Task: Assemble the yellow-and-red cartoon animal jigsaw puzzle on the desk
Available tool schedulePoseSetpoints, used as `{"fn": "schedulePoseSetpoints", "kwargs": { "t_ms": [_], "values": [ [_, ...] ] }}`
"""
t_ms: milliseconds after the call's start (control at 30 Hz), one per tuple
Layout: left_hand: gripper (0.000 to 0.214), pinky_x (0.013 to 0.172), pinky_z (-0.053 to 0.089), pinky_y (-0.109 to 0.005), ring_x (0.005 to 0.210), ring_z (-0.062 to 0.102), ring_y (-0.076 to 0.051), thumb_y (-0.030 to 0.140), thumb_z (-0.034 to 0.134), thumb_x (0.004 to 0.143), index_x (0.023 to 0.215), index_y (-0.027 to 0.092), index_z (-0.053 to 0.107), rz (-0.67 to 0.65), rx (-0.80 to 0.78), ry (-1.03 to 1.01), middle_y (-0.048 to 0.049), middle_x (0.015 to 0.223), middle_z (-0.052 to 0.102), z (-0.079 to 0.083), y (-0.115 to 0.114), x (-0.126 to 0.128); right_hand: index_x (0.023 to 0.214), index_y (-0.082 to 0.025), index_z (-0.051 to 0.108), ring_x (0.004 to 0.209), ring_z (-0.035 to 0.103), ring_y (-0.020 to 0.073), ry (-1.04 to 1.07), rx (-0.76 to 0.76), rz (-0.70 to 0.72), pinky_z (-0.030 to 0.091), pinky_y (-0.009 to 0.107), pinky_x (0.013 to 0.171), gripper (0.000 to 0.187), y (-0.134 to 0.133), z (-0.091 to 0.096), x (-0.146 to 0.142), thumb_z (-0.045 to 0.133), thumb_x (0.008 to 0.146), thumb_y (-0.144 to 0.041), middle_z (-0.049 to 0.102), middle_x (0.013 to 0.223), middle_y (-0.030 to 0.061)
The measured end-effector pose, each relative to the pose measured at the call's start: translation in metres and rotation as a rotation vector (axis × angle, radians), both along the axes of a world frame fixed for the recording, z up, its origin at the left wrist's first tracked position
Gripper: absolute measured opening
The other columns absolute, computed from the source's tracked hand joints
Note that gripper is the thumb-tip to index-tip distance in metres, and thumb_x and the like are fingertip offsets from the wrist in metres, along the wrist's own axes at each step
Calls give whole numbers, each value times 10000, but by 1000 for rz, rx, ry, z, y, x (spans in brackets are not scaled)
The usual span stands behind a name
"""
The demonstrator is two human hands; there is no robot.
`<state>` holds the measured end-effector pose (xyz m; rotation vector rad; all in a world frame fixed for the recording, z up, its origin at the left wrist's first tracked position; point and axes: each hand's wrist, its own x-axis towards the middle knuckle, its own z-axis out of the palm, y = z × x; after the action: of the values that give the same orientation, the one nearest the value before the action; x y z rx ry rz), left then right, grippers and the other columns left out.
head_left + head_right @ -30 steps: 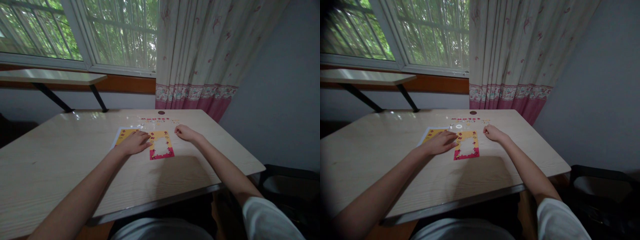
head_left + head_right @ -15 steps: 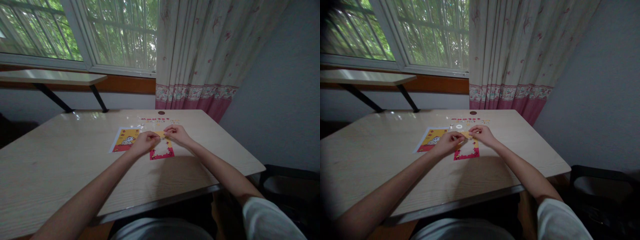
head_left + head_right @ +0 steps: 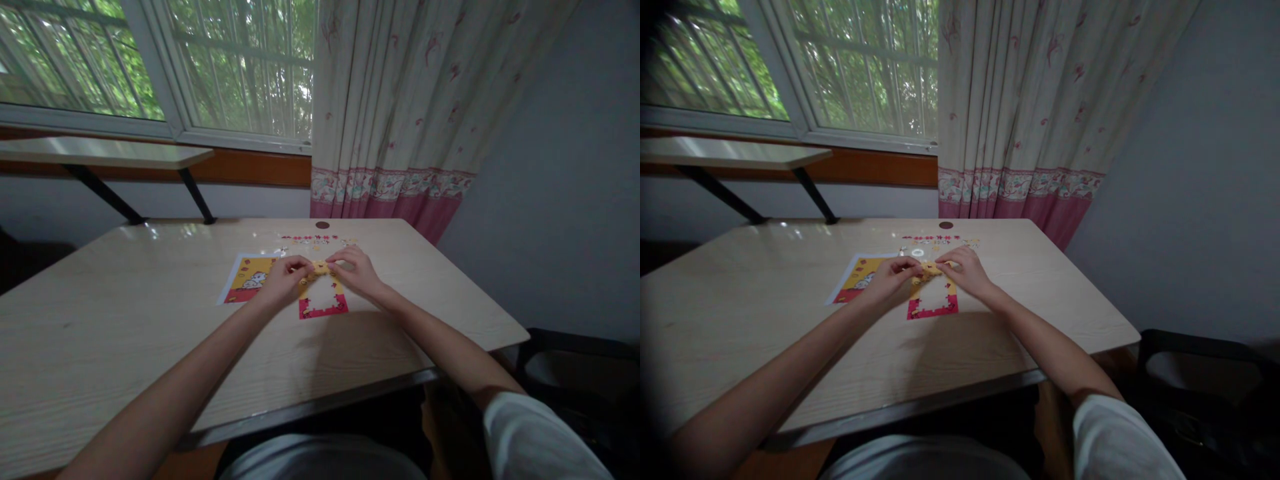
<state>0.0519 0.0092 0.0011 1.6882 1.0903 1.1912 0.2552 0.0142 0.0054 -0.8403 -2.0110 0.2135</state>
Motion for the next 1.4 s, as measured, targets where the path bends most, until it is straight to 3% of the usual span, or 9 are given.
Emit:
{"fn": "schedulePoseSetpoints", "kwargs": {
  "t_ms": [267,533,667,767,1000,1400],
  "values": [
    [111,635,422,-259,635,552,-137,266,622,674,654,160,644,-21,31,46,-21,662,644,-2,0,-1,858,-218,700,832,540,181,-189,189,-66,361,338,815,212,0,-2,3,564,868,-380,662,809,40],
    [162,622,433,-263,633,565,-142,317,633,701,682,158,661,-22,57,57,-31,682,660,-2,1,0,842,-220,701,807,519,173,-223,278,-84,346,332,807,215,0,0,6,553,875,-372,642,785,33],
    [180,666,452,-288,709,597,-169,300,594,745,788,150,684,67,70,124,-70,784,692,1,4,-9,839,-230,703,817,525,175,-181,257,-125,349,333,813,203,3,-1,10,567,867,-378,633,785,32],
    [208,694,453,-305,772,598,-187,261,540,778,855,147,697,122,165,354,-92,862,690,2,7,-20,838,-226,702,846,528,176,-155,197,-133,346,335,842,177,7,-6,11,595,850,-367,638,815,34],
    [306,808,451,-326,868,586,-199,178,433,822,952,159,709,-23,440,863,-91,923,660,-6,9,-29,777,-214,714,848,533,173,-305,-122,-145,344,314,809,113,21,-23,4,668,785,-317,666,828,29],
    [354,849,427,-376,950,554,-224,123,453,808,1036,242,695,-127,537,972,-80,1020,622,-13,8,-21,794,-223,724,881,527,185,-432,-156,-138,330,319,806,122,23,-27,0,665,789,-330,666,887,39]
  ]
}}
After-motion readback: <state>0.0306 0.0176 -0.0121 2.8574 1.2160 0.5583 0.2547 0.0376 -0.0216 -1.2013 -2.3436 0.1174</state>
